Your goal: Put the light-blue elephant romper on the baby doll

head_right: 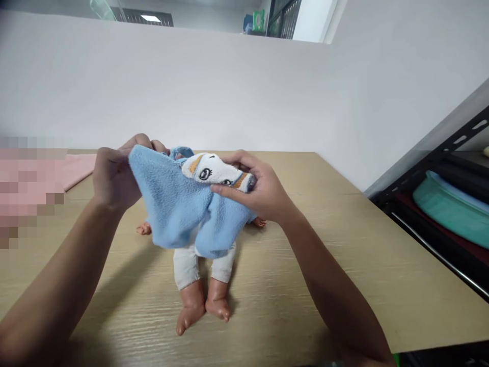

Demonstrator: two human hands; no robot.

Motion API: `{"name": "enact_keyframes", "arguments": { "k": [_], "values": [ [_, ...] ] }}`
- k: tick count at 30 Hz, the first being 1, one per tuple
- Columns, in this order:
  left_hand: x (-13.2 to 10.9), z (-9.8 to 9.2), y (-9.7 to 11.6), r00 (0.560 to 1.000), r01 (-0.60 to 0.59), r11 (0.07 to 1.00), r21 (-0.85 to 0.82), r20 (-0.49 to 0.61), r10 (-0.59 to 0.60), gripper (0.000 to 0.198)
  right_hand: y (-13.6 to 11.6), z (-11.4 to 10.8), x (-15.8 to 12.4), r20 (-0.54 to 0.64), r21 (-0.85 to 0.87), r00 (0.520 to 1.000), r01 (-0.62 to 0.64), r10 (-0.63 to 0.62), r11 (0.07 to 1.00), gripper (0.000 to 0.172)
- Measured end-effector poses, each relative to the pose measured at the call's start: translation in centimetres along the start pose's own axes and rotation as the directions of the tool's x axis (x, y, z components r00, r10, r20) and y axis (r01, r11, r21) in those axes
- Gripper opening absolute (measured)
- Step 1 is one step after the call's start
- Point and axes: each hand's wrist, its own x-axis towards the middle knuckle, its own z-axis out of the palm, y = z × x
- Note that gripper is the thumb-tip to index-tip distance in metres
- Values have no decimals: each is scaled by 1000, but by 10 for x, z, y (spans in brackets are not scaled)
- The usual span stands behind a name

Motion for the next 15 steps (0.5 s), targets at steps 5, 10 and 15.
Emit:
{"name": "enact_keyframes", "arguments": {
  "k": [5,10,15],
  "values": [
    [-6,7,7,991,-6,999,50,134,-1,31,-10,-11,-7,60,-110,993,112,-106,988,52],
    [-18,23,47,935,50,996,77,348,-74,79,-30,-6,-14,136,-134,987,104,-86,985,57],
    [-23,26,73,845,-122,805,581,486,-223,57,-41,0,-15,155,-171,980,154,-127,973,49]
  ]
}}
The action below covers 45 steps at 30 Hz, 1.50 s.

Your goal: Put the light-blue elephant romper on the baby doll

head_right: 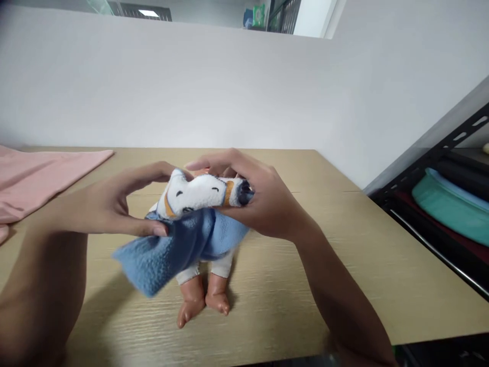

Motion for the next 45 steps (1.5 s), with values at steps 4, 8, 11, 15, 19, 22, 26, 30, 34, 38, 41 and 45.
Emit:
{"name": "enact_keyframes", "arguments": {
  "k": [4,8,11,15,19,22,26,30,34,38,41,45],
  "values": [
    [-1,1,9,998,-66,997,43,6,66,35,-2,-3,0,5,-20,1000,28,-27,999,42],
    [2,3,11,989,-44,988,145,-137,64,33,-3,-11,-1,11,-3,998,-57,57,998,46],
    [7,6,9,962,-89,975,204,-237,137,23,0,-17,0,34,-40,995,-93,94,995,44],
    [10,10,6,910,-68,947,315,-369,188,20,3,-15,1,-81,-71,996,-30,25,997,32],
    [10,14,6,834,18,896,444,-501,232,17,7,-10,2,-247,-62,964,81,-93,995,30],
    [14,20,8,782,116,863,491,-582,226,17,16,-8,2,-309,-51,948,62,-75,997,31],
    [24,34,10,728,30,930,367,-645,231,15,29,-3,0,-310,7,949,-56,55,998,39],
    [27,46,15,812,-19,995,94,-579,70,11,29,2,2,-451,-66,893,-31,-2,997,36],
    [23,48,25,928,102,995,-7,-361,-97,20,16,7,7,-575,-198,800,69,-172,978,27],
    [24,48,29,971,62,997,35,-235,-52,28,4,12,8,-598,-256,770,79,-222,963,26],
    [26,49,27,982,-10,1000,8,-191,11,21,-1,8,6,-561,-223,805,78,-193,972,23],
    [25,48,18,965,-48,993,-107,-263,18,19,0,-14,1,-173,125,955,-221,241,967,36]
  ]
}}
